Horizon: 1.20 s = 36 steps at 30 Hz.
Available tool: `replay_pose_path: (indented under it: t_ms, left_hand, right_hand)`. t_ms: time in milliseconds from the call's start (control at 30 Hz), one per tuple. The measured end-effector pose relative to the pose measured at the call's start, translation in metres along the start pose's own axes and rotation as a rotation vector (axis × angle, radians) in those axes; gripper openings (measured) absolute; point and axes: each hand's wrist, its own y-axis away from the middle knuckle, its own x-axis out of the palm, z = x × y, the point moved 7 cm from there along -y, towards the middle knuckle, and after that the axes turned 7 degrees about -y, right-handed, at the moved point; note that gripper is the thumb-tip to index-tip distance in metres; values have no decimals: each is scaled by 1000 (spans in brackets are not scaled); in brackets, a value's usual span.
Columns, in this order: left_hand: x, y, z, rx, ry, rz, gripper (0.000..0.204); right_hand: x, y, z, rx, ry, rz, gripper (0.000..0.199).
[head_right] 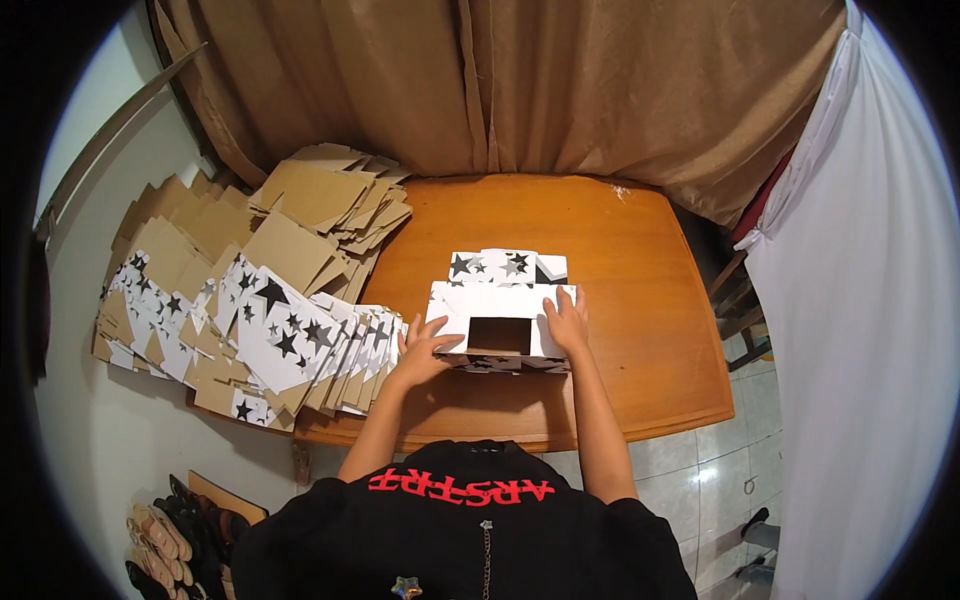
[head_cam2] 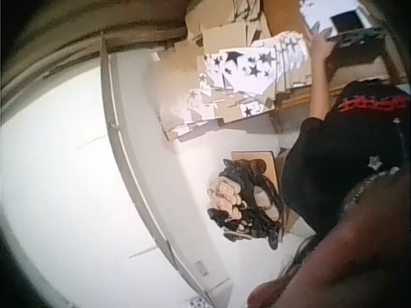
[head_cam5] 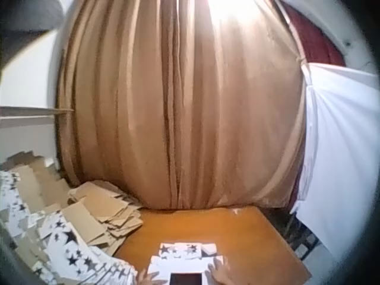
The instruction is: The recorder is folding flat cardboard shoe boxes and stacking them on a shelf.
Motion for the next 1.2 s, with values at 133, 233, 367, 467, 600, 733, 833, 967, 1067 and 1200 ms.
replay_pose_path:
  t_ms: [133,233,367,467,600,733,833,967,1067,1200]
  left_hand:
    - [-4,0,-9,128,-113,-69,58]
    - [-3,-1,-8,219,-157,-98,61]
    - [-2,-3,-10,348,-181,-128,62]
    - [-1,-5,-9,416,-255,-103,63]
    - [-3,-12,-10,438,-263,-70,62]
    - [-1,-22,-3,416,-125,-80,60]
    - [-4,-27,8,253,110,-109,59]
    - [-5,-30,13,16,373,-190,57]
    - [-8,-35,-7,5,364,-300,59]
    - [8,-38,5,-105,250,-433,50]
  right_hand:
    - [-2,8,22,25,-32,86,72]
    - [-11,19,53,92,89,153,85]
    - [-7,12,64,107,448,213,101]
    - [0,8,78,-61,433,232,98]
    - [13,1,73,-160,510,284,95]
    - [16,-1,69,-183,439,266,90]
    - [14,-3,72,-201,385,283,84]
    - [9,-10,67,-92,165,403,69]
    - [21,-41,11,40,-325,470,64]
    - [21,-28,28,-61,-166,381,53]
